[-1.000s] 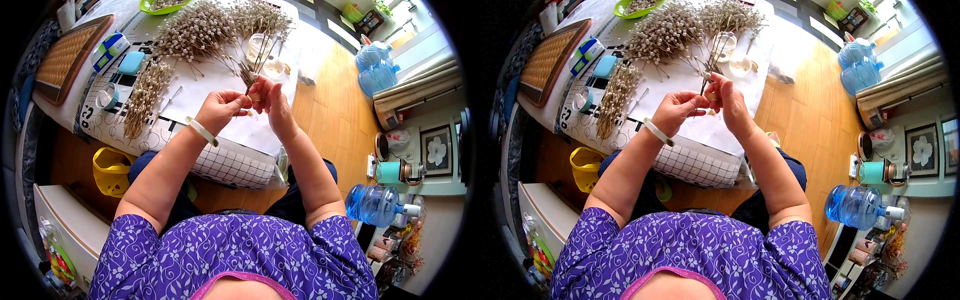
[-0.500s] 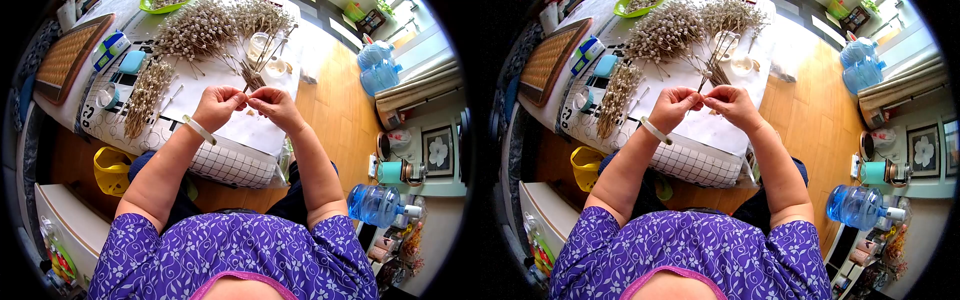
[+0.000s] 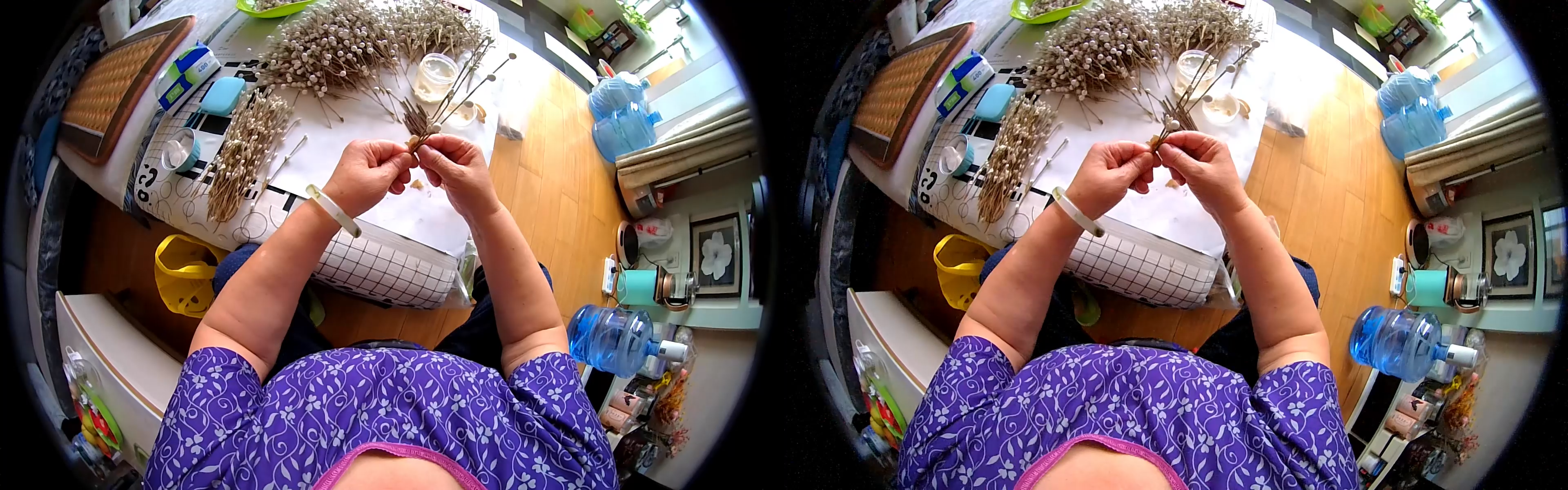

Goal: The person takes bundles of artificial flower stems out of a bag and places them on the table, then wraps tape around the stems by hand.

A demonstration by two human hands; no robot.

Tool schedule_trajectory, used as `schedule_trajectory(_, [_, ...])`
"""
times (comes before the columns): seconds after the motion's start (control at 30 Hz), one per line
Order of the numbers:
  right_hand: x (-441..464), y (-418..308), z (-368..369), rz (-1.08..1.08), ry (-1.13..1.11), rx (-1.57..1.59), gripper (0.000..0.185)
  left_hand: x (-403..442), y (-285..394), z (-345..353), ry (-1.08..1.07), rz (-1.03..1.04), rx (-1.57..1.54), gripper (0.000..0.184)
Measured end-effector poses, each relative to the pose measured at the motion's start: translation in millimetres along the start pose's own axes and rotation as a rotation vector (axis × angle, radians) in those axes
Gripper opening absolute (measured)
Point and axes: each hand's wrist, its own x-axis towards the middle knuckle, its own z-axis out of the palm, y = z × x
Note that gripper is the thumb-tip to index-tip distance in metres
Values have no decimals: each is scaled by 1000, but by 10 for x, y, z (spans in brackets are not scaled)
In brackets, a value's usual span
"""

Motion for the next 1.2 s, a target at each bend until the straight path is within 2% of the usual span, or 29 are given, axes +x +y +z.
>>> schedule_trajectory(0.33, [18,-6,-18,20,-35,-111,12,0,22,-35,-35,-49,15,16])
schedule_trajectory(0.53, [8,18,35,-65,-24,-207,9,9,1,-49,-52,-99,-25,18])
schedule_trajectory(0.63, [14,27,67,-91,5,-189,10,21,-9,-9,12,-59,-42,17])
schedule_trajectory(0.8, [31,19,87,-54,23,-144,11,29,-23,36,126,164,-102,13])
schedule_trajectory(1.07, [19,-175,18,12,-44,-193,10,10,-23,65,131,237,-93,19])
schedule_trajectory(1.17, [7,-140,40,-11,-28,-194,10,13,-46,70,159,291,-23,17])
schedule_trajectory(1.2, [7,-124,58,-18,-14,-144,9,15,-48,50,173,430,175,17])
